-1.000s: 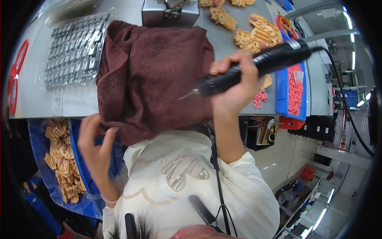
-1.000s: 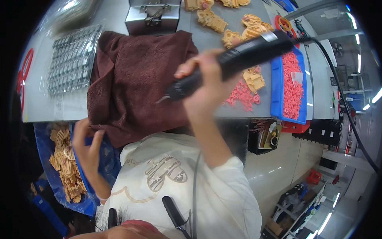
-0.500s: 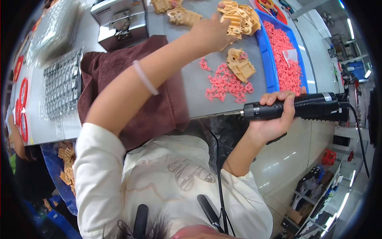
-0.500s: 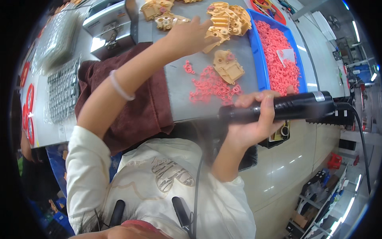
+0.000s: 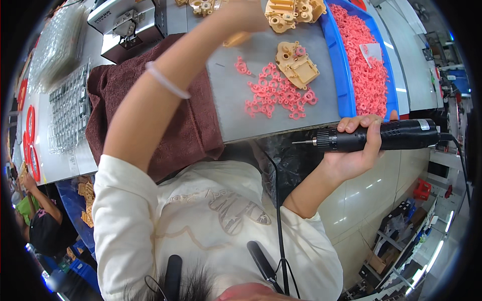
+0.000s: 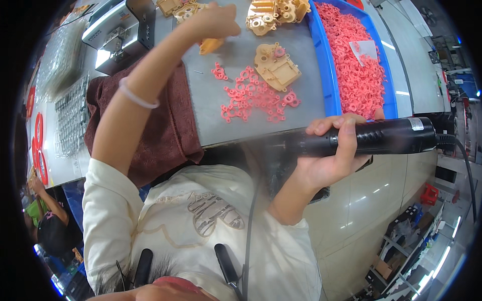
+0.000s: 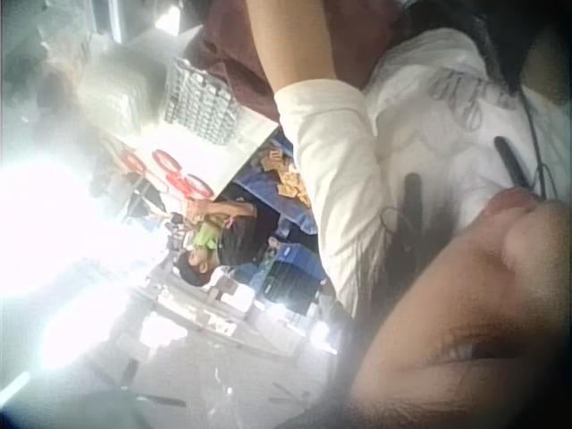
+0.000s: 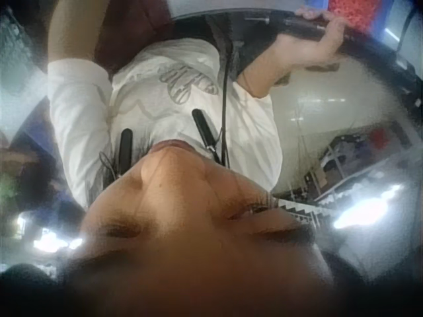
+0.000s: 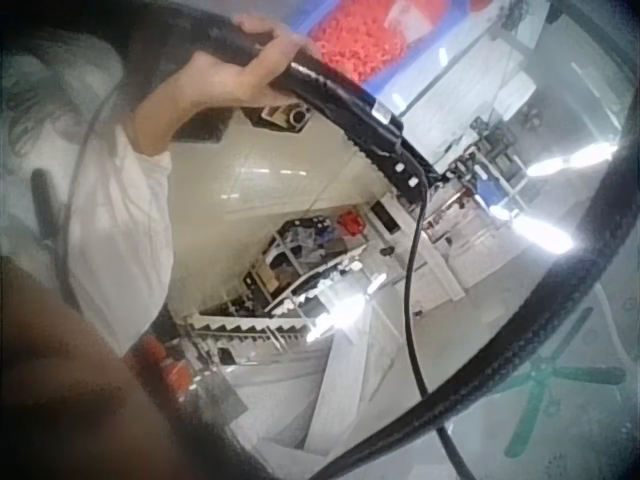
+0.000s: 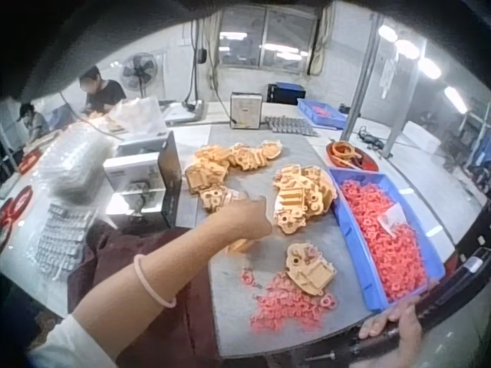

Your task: The person assembles toy components by attaching small plastic pieces onto plastic casings and fastening them with screws using an electric screwdriver.

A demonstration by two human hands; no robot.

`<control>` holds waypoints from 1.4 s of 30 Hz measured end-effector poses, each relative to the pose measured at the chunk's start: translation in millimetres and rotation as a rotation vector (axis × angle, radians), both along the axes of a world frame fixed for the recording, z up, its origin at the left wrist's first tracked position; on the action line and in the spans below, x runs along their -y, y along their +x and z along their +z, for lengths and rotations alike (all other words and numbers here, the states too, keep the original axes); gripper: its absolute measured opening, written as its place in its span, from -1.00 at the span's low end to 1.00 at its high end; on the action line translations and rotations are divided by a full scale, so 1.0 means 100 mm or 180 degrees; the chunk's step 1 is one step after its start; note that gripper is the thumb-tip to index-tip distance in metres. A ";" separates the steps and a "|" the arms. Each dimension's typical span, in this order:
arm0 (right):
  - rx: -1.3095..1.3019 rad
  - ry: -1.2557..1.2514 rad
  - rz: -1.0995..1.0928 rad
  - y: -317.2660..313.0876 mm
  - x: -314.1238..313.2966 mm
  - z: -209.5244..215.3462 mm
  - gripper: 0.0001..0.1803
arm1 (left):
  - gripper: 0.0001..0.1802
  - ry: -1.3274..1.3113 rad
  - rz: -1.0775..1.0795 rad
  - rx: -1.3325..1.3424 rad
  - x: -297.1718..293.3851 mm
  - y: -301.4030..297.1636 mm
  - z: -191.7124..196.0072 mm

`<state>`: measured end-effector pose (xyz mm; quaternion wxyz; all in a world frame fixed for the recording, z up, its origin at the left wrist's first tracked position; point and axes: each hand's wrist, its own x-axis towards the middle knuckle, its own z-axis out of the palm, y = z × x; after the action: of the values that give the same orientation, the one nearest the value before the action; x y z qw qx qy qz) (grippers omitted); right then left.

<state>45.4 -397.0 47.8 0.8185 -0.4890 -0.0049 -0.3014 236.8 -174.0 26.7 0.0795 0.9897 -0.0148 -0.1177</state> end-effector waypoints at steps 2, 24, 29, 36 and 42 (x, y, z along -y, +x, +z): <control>-0.0080 0.0058 0.0007 -0.02 -0.02 -0.02 -0.34 | -0.47 -0.1487 -0.0065 -0.0478 -0.30 -0.27 0.35; -0.0108 -0.0386 0.1451 0.20 -0.97 0.06 -0.49 | -0.60 -0.0350 0.0837 0.2406 -1.51 -2.85 -0.05; -0.0152 -0.0560 0.1470 0.20 -1.05 0.08 -0.51 | -0.27 -0.1853 0.1060 0.1773 -1.61 -2.79 0.05; -0.0184 -0.0693 0.1686 0.21 -1.16 0.07 -0.58 | -0.09 -0.2617 0.1168 0.1780 -1.62 -2.74 -0.14; -0.0075 -0.0640 0.1969 0.27 -1.18 0.09 -0.56 | -0.08 -0.1689 0.0607 0.1767 -1.64 -2.70 -0.17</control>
<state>72.5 -279.4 57.0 0.8189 -0.5462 -0.1736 -0.0308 -32.7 -9.6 9.5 0.3361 0.9260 0.0263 0.1701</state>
